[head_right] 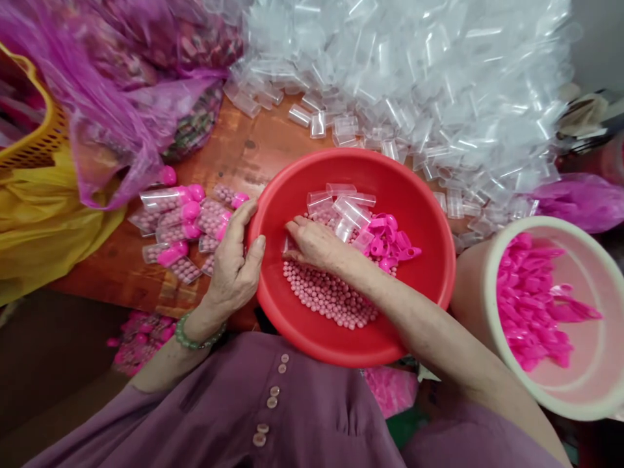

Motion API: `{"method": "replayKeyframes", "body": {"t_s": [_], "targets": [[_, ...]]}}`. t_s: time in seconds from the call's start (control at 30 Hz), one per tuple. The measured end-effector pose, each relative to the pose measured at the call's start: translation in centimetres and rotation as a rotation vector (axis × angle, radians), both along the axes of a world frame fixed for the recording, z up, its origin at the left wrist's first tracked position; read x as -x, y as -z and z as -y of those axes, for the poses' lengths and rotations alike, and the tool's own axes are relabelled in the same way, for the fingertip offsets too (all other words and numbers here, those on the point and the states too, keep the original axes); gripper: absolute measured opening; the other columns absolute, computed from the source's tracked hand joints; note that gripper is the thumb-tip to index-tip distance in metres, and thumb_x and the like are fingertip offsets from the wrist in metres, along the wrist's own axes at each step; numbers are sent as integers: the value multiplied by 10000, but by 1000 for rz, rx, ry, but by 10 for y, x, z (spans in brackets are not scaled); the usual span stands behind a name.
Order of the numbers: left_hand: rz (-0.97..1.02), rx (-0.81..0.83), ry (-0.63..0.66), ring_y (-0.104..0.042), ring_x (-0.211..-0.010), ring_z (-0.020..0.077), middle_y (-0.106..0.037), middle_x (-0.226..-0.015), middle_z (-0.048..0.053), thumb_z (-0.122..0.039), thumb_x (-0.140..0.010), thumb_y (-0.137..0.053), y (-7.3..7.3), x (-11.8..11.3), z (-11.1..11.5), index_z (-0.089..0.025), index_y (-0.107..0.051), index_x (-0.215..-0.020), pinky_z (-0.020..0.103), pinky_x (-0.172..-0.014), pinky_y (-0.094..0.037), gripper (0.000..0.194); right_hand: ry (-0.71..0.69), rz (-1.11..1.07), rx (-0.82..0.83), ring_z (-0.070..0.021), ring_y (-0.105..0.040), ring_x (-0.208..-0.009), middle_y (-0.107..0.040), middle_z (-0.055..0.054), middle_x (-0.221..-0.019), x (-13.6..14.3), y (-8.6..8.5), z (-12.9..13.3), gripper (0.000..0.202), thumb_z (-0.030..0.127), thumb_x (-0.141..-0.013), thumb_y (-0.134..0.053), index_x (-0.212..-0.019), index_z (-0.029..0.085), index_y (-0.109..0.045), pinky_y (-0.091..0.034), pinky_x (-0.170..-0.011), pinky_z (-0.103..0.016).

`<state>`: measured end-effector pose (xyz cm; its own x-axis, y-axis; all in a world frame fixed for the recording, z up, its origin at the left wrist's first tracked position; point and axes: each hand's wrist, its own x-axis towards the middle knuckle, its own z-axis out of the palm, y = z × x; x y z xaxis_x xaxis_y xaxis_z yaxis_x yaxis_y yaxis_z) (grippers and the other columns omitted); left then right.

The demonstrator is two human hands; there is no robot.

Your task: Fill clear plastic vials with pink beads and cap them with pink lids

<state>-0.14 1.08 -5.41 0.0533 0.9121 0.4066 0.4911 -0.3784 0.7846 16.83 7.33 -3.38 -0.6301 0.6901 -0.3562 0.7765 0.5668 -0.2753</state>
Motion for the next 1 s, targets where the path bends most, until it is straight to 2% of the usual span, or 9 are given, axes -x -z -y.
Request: {"method": "replayKeyframes", "body": {"t_s": [0.1, 0.23, 0.3, 0.5, 0.63, 0.77, 0.87, 0.93, 1.0], "targets": [[17, -28, -8, -437, -1383, 257, -486, -1446, 185, -288, -979, -400, 2, 0, 0, -139, -372, -1422, 457, -1165, -357, 468, -37, -8, -35, -243, -609, -951, -630, -153, -1104, -2, 1, 2, 364, 338, -892, -613, -1154, 89, -568, -437, -783, -318], [36, -36, -14, -451, -1371, 251, -500, -1434, 178, -273, -975, -412, 1, -2, 1, -144, -393, -1402, 448, -1158, -372, 446, -39, 71, -218, -274, -582, -920, -632, -189, -1049, 1, 2, 3, 263, 228, -909, -514, -1105, 71, -596, -401, -777, -363], [43, -22, -18, -457, -1366, 251, -508, -1430, 166, -291, -978, -410, 1, -3, 1, -160, -399, -1394, 458, -1158, -372, 437, -63, 45, -204, -261, -573, -895, -627, -186, -1025, 2, 4, 3, 230, 214, -908, -503, -1056, 73, -609, -393, -768, -357], [98, 19, -36, -450, -1367, 254, -506, -1432, 133, -369, -981, -410, 1, -4, 2, -215, -408, -1377, 470, -1175, -346, 425, -153, -161, 243, -154, -551, -773, -621, -46, -918, -10, 4, 11, 162, 178, -776, -710, -896, 146, -608, -401, -706, -264], [92, 18, -15, -436, -1376, 262, -488, -1431, 120, -430, -986, -390, 6, -4, 0, -236, -398, -1382, 483, -1167, -353, 441, -102, -142, 445, -152, -568, -755, -650, -14, -861, -20, 1, 18, 231, 199, -726, -772, -918, 160, -651, -410, -695, -266], [125, -24, 11, -446, -1365, 258, -496, -1408, 106, -440, -977, -426, 7, -1, -2, -264, -425, -1371, 474, -1169, -358, 432, -5, -116, 723, -158, -594, -742, -691, 0, -818, -31, 1, 20, 275, 326, -722, -792, -932, 176, -697, -435, -686, -281], [47, -3, 38, -416, -1389, 271, -481, -1430, 102, -426, -979, -426, -2, 5, 0, -269, -449, -1358, 505, -1200, -305, 411, 80, -121, 935, -157, -603, -710, -697, 4, -767, -40, 2, 20, 333, 450, -682, -811, -861, 186, -715, -451, -658, -284], [-49, -8, 74, -336, -1442, 300, -464, -1459, 91, -427, -971, -447, -14, 8, 2, -265, -482, -1331, 550, -1227, -223, 397, 141, -141, 1081, -151, -606, -667, -696, 4, -724, -45, 3, 19, 390, 516, -644, -819, -847, 197, -726, -453, -617, -277], [-141, -25, 166, -294, -1464, 331, -475, -1461, 82, -421, -955, -489, -28, 10, 6, -256, -514, -1302, 593, -1220, -207, 386, 177, -184, 1204, -133, -593, -612, -700, -2, -706, -48, 3, 17, 433, 566, -634, -808, -861, 203, -737, -441, -570, -259]]}}
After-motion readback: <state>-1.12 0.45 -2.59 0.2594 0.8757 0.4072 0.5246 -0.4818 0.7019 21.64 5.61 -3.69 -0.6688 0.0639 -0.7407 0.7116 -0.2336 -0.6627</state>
